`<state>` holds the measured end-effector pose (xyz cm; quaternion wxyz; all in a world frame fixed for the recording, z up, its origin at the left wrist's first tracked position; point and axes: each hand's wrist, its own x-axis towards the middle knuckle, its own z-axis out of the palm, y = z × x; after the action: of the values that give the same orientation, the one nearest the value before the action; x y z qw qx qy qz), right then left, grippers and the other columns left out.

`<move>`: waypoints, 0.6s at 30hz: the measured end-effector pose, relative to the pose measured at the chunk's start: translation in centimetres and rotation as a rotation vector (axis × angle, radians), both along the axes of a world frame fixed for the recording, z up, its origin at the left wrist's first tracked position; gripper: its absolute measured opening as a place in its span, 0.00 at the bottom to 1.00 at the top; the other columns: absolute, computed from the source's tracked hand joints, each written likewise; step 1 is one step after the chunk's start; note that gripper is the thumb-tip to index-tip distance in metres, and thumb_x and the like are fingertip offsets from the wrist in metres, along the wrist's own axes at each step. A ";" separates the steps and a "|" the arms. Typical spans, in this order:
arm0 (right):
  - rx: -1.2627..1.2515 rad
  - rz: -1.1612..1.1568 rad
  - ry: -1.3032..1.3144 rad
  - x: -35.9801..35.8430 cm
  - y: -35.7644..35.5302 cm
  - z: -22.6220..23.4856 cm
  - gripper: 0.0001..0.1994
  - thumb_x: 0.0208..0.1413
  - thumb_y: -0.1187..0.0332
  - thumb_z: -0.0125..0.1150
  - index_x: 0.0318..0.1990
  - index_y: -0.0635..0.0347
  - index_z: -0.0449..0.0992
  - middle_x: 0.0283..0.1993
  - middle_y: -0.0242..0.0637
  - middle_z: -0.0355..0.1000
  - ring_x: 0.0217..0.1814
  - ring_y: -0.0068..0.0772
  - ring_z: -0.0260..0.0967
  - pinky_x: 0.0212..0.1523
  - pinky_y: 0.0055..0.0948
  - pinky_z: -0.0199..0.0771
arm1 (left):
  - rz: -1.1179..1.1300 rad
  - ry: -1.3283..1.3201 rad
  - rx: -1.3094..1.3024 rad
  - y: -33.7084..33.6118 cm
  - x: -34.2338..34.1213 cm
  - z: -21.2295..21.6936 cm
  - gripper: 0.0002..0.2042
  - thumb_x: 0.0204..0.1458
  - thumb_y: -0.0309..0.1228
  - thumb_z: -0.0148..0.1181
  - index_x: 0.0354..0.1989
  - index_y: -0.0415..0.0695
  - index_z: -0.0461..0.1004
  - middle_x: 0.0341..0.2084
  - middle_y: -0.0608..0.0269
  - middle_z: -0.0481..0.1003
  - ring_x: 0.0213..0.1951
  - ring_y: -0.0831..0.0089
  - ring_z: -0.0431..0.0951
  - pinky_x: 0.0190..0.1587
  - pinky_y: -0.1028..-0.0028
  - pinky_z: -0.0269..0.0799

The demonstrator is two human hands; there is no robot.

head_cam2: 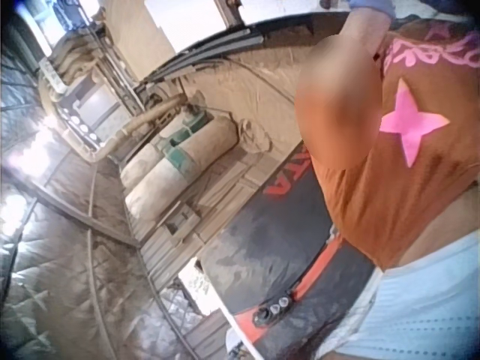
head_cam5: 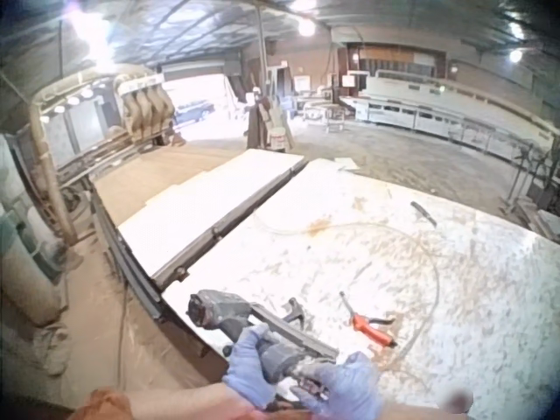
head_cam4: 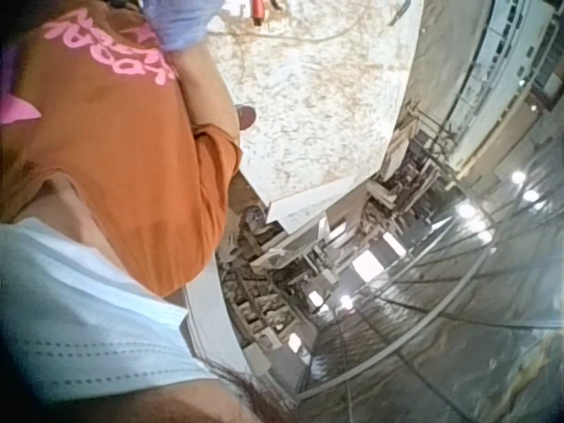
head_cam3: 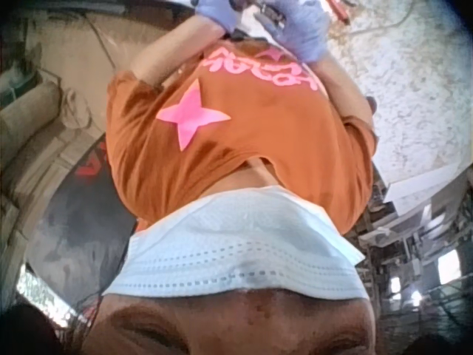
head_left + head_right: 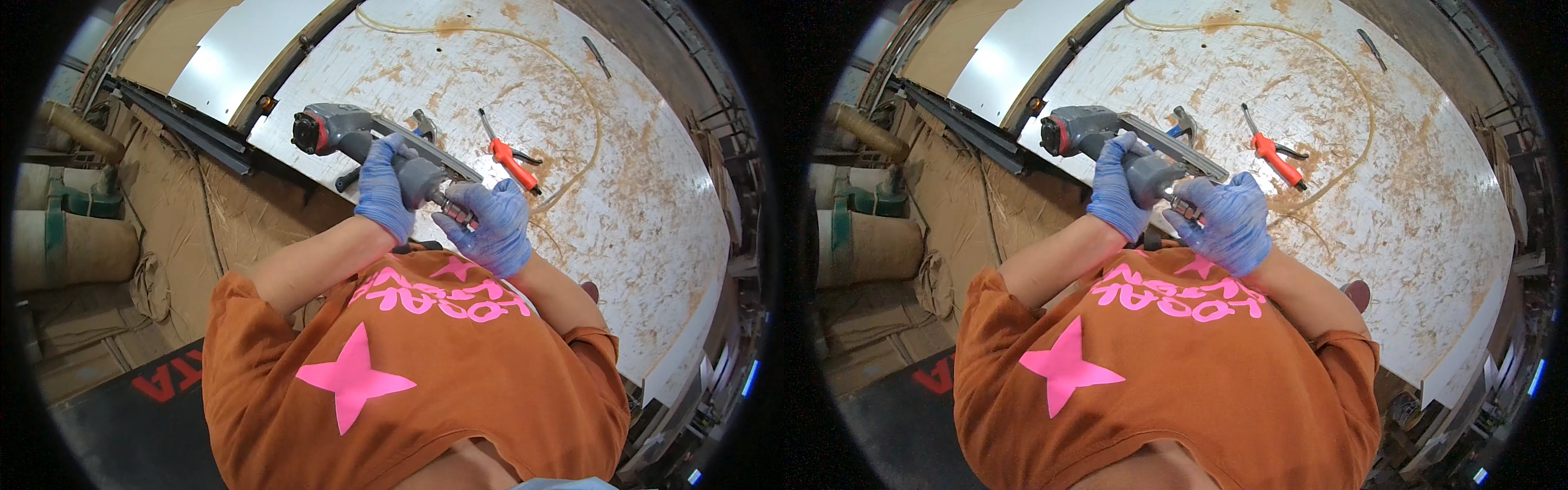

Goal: The person assembles white panels using a pneumatic nail gun and a hammer, aligning pieces on a workbench and securing them. They briefly interact with a control panel and keyboard, then return to fastening panels and wiping the surface.

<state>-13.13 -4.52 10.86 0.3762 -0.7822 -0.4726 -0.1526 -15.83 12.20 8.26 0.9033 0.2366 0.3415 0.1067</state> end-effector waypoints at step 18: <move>0.065 0.077 0.805 6.7 2.9 -3.7 0.33 0.50 0.58 0.64 0.63 0.60 0.62 0.50 0.40 0.70 0.46 0.29 0.68 0.48 0.28 0.70 | 0.160 -0.184 0.520 -0.6 3.1 -5.3 0.18 0.48 0.29 0.67 0.46 0.44 0.67 0.29 0.70 0.69 0.30 0.81 0.70 0.31 0.74 0.70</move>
<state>-6.41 -1.63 7.15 0.5611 -0.7489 -0.3113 0.1654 -12.70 11.60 3.00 0.8282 0.4220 0.2369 0.2825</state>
